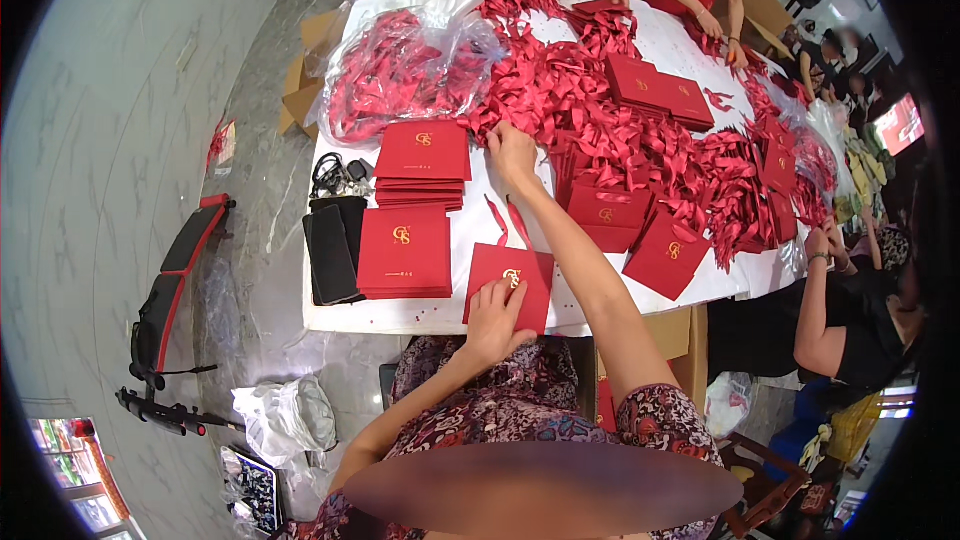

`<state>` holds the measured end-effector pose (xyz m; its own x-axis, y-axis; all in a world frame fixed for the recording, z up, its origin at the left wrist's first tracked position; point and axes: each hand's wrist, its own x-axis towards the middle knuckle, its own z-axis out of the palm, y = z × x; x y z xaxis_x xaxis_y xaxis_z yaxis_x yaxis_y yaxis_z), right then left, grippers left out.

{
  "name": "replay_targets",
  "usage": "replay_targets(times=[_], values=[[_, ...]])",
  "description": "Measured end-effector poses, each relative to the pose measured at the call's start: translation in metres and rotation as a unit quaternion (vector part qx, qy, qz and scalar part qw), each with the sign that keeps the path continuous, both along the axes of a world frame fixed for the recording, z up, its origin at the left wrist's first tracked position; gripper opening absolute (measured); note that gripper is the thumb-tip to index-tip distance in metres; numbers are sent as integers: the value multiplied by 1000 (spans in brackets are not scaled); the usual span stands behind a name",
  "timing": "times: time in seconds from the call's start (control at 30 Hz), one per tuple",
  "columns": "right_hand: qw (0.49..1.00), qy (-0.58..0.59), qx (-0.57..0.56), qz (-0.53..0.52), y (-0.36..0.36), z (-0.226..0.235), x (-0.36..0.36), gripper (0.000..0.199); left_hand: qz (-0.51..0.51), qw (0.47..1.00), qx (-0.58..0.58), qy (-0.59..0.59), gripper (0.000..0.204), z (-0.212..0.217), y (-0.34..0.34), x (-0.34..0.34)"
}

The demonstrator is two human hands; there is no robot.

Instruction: The person is seen attaching red ribbon handles to small red gift boxes/bags on a table.

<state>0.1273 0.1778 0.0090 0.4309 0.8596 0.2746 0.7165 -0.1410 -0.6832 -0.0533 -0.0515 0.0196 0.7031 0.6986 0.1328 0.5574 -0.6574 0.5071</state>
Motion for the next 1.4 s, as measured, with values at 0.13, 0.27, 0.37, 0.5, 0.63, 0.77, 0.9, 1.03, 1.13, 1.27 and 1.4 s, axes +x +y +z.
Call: replay_targets(times=[0.13, 0.27, 0.37, 0.5, 0.63, 0.77, 0.9, 1.03, 1.13, 1.27, 1.4], values=[[998, -45, 38, 37, -40, 0, 2, 19, 49, 988, -45, -140, 49, 3, 33, -6], [992, -24, 13, 127, -124, 43, -12, 15, 92, 967, 13, -238, 33, 37, 81, 3], [984, -6, 36, 173, -165, 59, -13, 15, 107, 974, 49, -191, 27, 52, 101, 11], [983, -1, 69, 171, -191, 73, -6, 12, 49, 983, -4, -174, 15, 47, 106, 20], [959, 222, 123, 127, -197, 53, 3, 11, 31, 936, -211, -279, 18, 28, 95, 38], [868, 428, 212, 138, -205, 64, 10, 8, 14, 866, -337, -368, 19, 25, 77, 42], [810, 515, 226, 168, -247, 101, 56, 12, 43, 910, -223, -348, 30, 26, 78, 22], [776, 548, 210, 231, -278, 113, 80, 8, 16, 990, 16, -137, 44, 12, 85, 7], [898, 406, 30, 169, -271, 94, 64, 11, -1, 997, 55, -54, 49, 1, 83, 9], [964, 222, 22, 143, -259, 25, 30, 13, -38, 997, 70, 5, 51, -1, 83, 19], [974, 216, -23, 69, -248, -6, 6, 14, -39, 998, 45, -25, 46, 0, 85, 23]])
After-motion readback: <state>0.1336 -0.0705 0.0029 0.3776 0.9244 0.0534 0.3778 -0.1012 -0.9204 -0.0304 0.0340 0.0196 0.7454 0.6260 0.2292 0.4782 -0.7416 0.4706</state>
